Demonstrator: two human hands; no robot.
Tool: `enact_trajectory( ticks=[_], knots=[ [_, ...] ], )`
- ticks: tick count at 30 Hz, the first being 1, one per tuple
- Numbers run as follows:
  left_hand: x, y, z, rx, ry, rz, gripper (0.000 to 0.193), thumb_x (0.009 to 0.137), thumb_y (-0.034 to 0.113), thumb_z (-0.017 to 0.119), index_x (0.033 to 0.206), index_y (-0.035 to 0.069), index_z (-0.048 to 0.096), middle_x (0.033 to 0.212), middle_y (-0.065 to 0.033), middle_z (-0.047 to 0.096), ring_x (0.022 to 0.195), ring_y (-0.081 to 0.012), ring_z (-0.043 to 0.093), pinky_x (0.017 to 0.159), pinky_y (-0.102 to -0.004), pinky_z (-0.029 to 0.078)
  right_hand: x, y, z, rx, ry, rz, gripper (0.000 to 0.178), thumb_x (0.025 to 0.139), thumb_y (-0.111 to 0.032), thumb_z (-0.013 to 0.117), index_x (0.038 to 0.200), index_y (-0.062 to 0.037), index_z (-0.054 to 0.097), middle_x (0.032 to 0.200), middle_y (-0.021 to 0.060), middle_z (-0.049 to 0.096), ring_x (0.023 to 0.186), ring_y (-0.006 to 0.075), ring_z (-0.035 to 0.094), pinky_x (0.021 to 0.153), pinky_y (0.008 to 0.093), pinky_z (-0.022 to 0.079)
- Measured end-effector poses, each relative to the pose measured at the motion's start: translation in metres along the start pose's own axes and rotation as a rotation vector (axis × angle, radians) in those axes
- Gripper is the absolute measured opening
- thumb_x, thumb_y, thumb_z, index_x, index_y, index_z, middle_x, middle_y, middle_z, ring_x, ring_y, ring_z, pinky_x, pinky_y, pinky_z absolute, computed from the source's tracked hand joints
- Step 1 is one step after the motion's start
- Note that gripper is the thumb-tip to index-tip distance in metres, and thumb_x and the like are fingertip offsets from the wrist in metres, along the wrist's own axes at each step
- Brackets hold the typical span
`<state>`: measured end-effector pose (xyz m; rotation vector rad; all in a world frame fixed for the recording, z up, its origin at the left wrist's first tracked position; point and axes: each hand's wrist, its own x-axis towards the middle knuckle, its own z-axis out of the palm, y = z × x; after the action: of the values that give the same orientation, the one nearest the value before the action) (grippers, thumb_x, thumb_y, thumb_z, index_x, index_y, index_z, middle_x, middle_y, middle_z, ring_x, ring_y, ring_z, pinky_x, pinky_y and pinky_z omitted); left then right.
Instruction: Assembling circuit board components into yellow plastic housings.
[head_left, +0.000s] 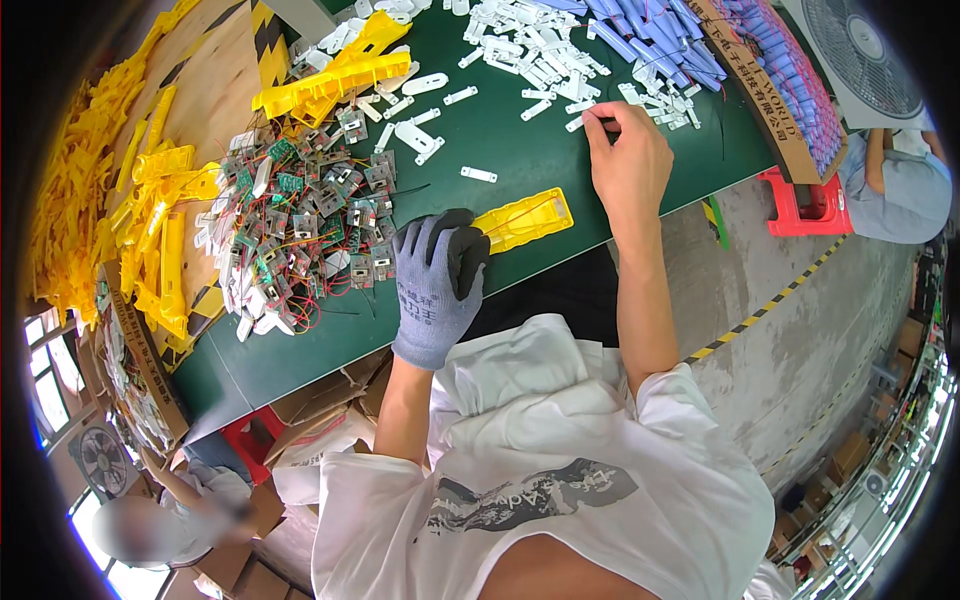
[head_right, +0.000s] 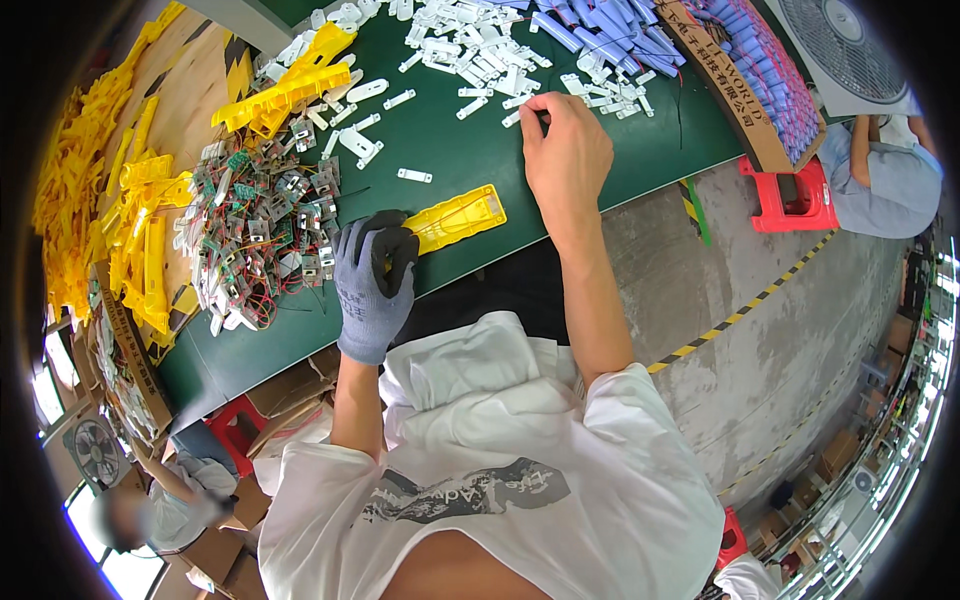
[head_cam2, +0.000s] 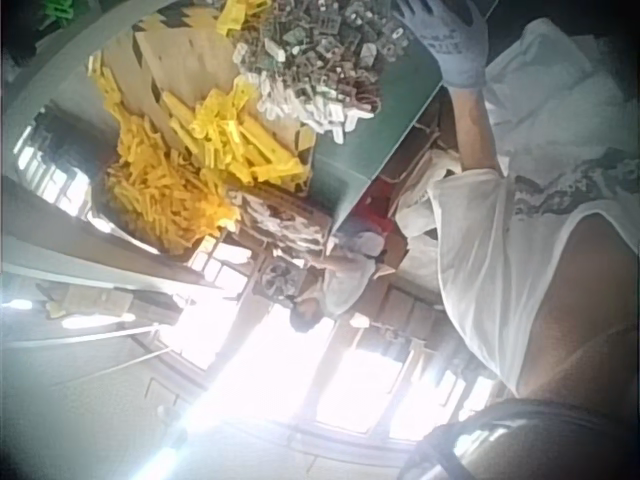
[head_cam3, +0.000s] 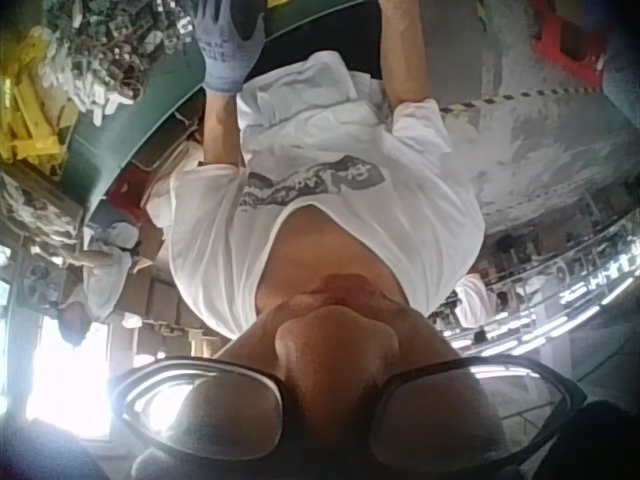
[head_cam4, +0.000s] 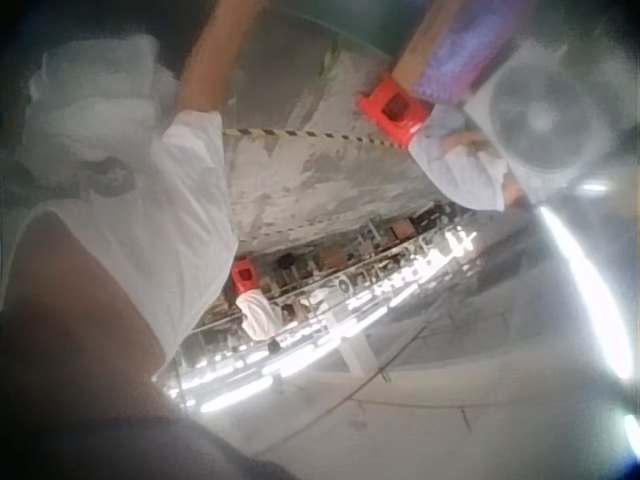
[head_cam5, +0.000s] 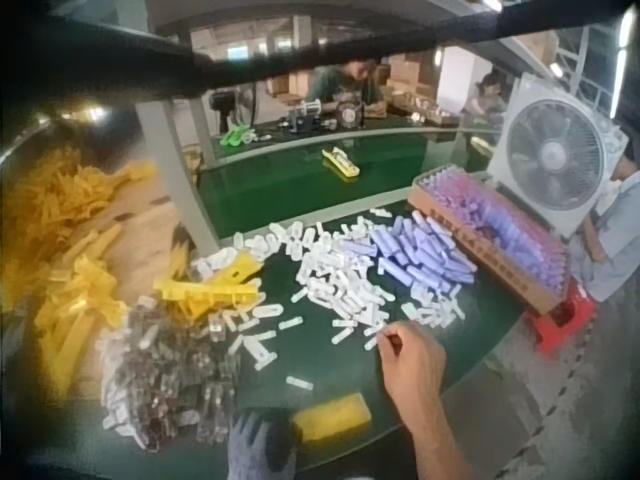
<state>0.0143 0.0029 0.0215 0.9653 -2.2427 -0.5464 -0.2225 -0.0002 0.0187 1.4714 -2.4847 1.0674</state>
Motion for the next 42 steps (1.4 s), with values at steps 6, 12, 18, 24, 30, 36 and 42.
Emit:
enact_trajectory(
  ticks=[6,12,18,24,30,36,42],
  knots=[
    [0.001,0.002,-0.007,0.011,-0.011,-0.015,0.027,0.068,-0.002,0.064,0.092,0.008,0.056,0.103,-0.0114,0.061,0.091,-0.0325,0.054,0.082,-0.0422,0.04,-0.015,-0.003,-0.008,0.626,-0.121,-0.071,0.009,0.081,-0.005,0.071,0.081,-0.0023,0.062,0.081,0.0091,0.07,0.07,0.017,0.066,0.064,0.0278,0.05],
    [0.004,-0.001,-0.011,-0.024,-0.019,-0.022,0.03,0.065,-0.003,0.064,0.092,0.007,0.055,0.104,-0.0125,0.059,0.094,-0.0341,0.053,0.083,-0.0435,0.041,-0.038,0.004,-0.032,0.665,-0.288,-0.353,0.016,0.072,0.002,0.077,0.078,-0.0032,0.064,0.078,0.0074,0.069,0.068,0.0148,0.065,0.061,0.026,0.049],
    [0.005,-0.003,-0.011,-0.031,-0.01,-0.011,0.031,0.065,-0.001,0.065,0.093,0.008,0.055,0.104,-0.0118,0.058,0.095,-0.0339,0.052,0.085,-0.0439,0.04,-0.027,0.008,-0.038,0.371,-0.254,-0.793,0.024,0.067,0.001,0.077,0.088,-0.0064,0.067,0.071,0.0031,0.064,0.064,0.0183,0.062,0.057,0.0295,0.047],
    [-0.005,-0.003,-0.009,-0.026,-0.024,-0.031,0.03,0.066,0.0,0.065,0.092,0.009,0.054,0.105,-0.0113,0.057,0.097,-0.0344,0.051,0.087,-0.0443,0.039,-0.02,0.0,-0.052,0.193,-0.442,-0.967,0.042,0.071,-0.005,0.075,0.111,-0.0062,0.063,0.077,0.0036,0.066,0.07,0.0194,0.063,0.064,0.0311,0.049],
    [-0.003,-0.004,-0.009,-0.07,0.001,-0.009,0.03,0.066,-0.001,0.064,0.092,0.008,0.054,0.105,-0.012,0.057,0.097,-0.0346,0.051,0.087,-0.0445,0.039,-0.027,-0.016,-0.062,0.031,-0.531,-1.006,0.045,0.076,-0.012,0.073,0.118,-0.006,0.06,0.084,0.0065,0.068,0.075,0.0203,0.065,0.07,0.0328,0.051],
    [-0.004,-0.002,-0.009,-0.065,0.011,-0.005,0.029,0.066,0.0,0.065,0.092,0.008,0.054,0.105,-0.0128,0.056,0.097,-0.0354,0.05,0.086,-0.0446,0.038,0.075,-0.009,-0.034,-0.103,-0.296,-0.673,0.025,0.079,-0.014,0.07,0.101,-0.0052,0.064,0.086,0.0132,0.068,0.078,0.032,0.066,0.07,0.0401,0.052],
    [-0.004,-0.002,-0.005,-0.081,0.007,0.018,0.026,0.069,0.002,0.065,0.092,0.008,0.054,0.105,-0.0125,0.057,0.095,-0.0348,0.05,0.085,-0.0437,0.039,0.148,0.022,0.003,-0.529,-0.365,-0.535,0.03,0.073,-0.013,0.073,0.096,0.0008,0.062,0.087,0.0202,0.067,0.083,0.0347,0.067,0.074,0.0442,0.054]
  ],
)
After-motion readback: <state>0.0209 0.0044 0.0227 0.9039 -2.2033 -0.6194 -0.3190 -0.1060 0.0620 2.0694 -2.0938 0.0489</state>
